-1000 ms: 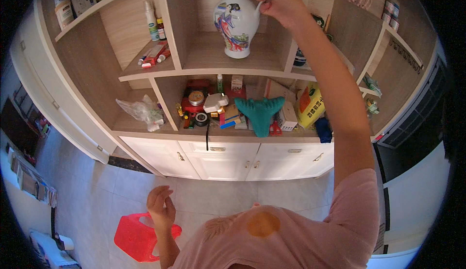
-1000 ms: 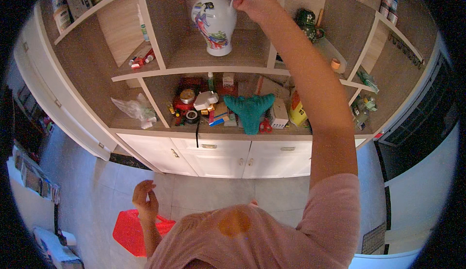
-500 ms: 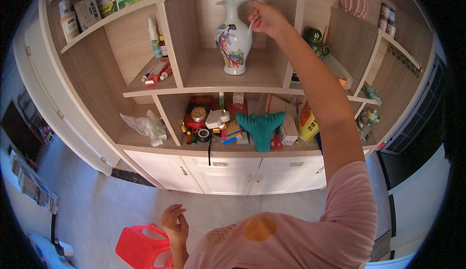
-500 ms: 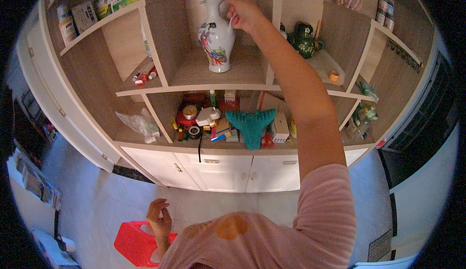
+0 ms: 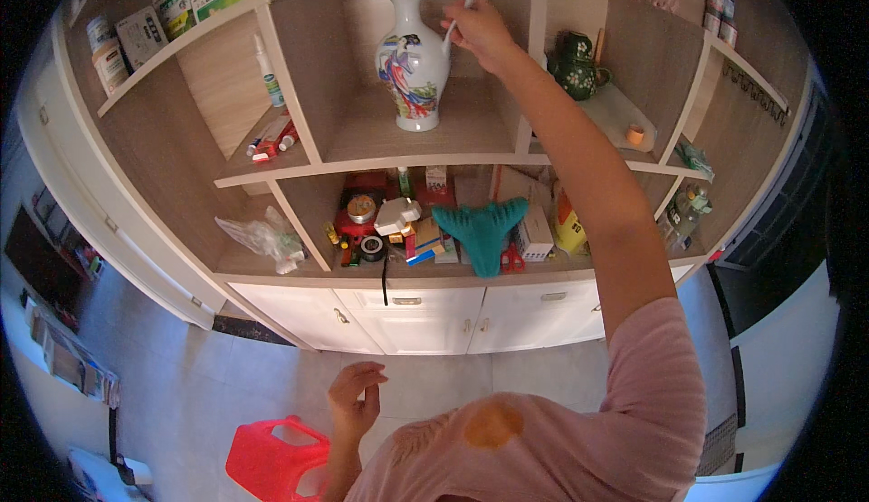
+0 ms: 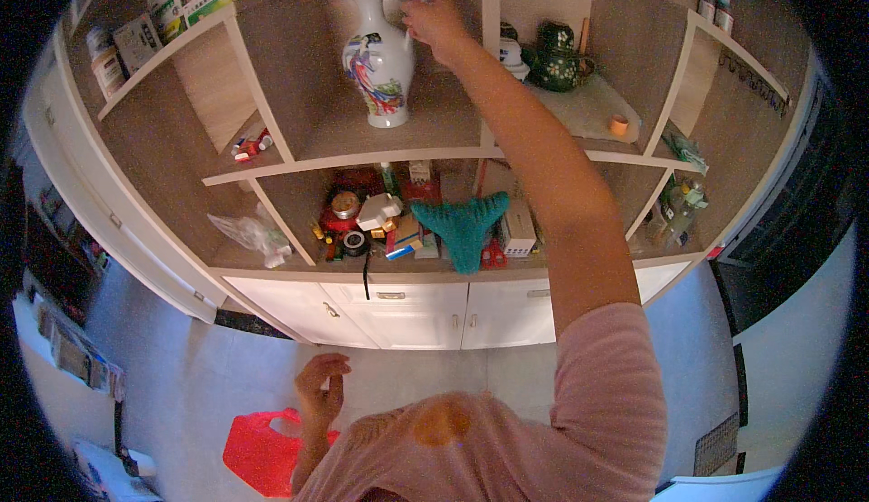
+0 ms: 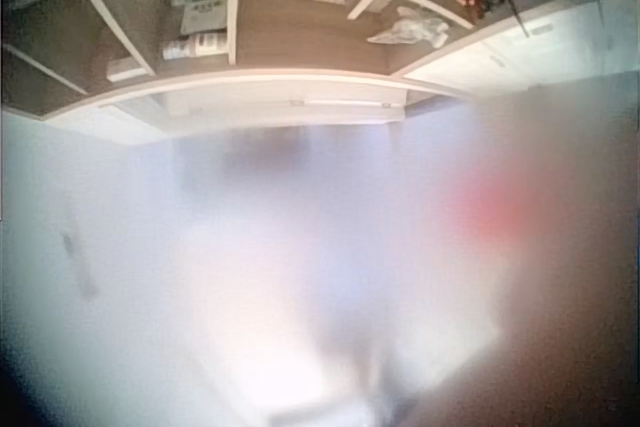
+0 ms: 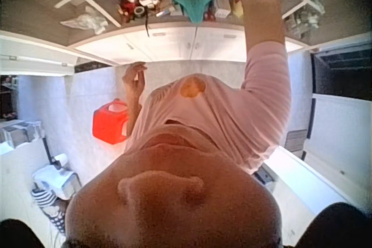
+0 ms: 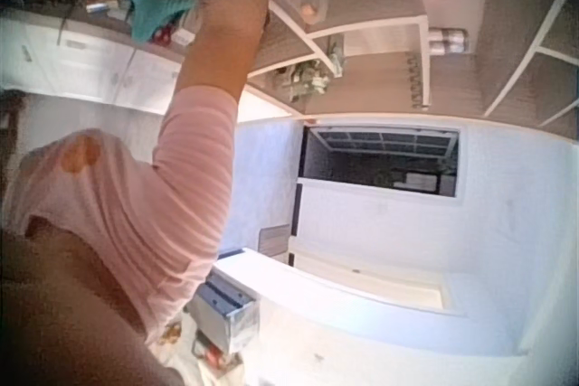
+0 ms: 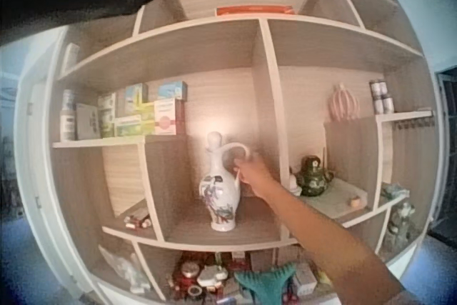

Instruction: The person removes various items from a wooden cabinet, including a white pitcher, green teapots, and stacked bowls, placing them on a lower shelf. They then wipe the empty shelves with a cloth and a dark towel, cleaning the surfaces before the video ends.

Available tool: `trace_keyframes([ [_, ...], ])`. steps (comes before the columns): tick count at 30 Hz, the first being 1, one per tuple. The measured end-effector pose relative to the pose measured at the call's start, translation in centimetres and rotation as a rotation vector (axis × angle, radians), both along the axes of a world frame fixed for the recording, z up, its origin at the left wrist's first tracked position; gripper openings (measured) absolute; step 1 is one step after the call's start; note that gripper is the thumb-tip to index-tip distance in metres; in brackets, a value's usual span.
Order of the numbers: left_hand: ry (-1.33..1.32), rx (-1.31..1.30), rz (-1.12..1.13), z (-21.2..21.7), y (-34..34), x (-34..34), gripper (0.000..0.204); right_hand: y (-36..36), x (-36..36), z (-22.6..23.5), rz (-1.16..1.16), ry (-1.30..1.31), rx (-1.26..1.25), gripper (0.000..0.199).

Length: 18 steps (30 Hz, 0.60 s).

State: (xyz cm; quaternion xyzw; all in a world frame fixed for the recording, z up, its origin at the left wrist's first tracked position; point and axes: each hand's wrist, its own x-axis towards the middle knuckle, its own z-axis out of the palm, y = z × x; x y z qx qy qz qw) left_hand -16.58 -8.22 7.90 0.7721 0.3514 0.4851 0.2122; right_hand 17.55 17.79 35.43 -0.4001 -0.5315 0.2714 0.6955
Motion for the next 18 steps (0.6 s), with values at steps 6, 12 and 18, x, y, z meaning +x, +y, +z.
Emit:
trace_keyframes([
  [6,-0.118,0.191,-0.12,7.1,5.4,4.2,0.021,-5.8,0.4,-4.1,-0.513,-0.555,0.208,0.053],
  [12,-0.375,0.027,-0.339,14.0,18.0,10.5,0.059,-19.9,0.1,-11.5,0.122,-1.306,-0.038,0.014],
  [18,-0.186,-0.222,0.048,17.2,28.9,18.0,0.096,-29.3,8.9,-18.0,0.438,-1.246,-0.558,0.023],
])
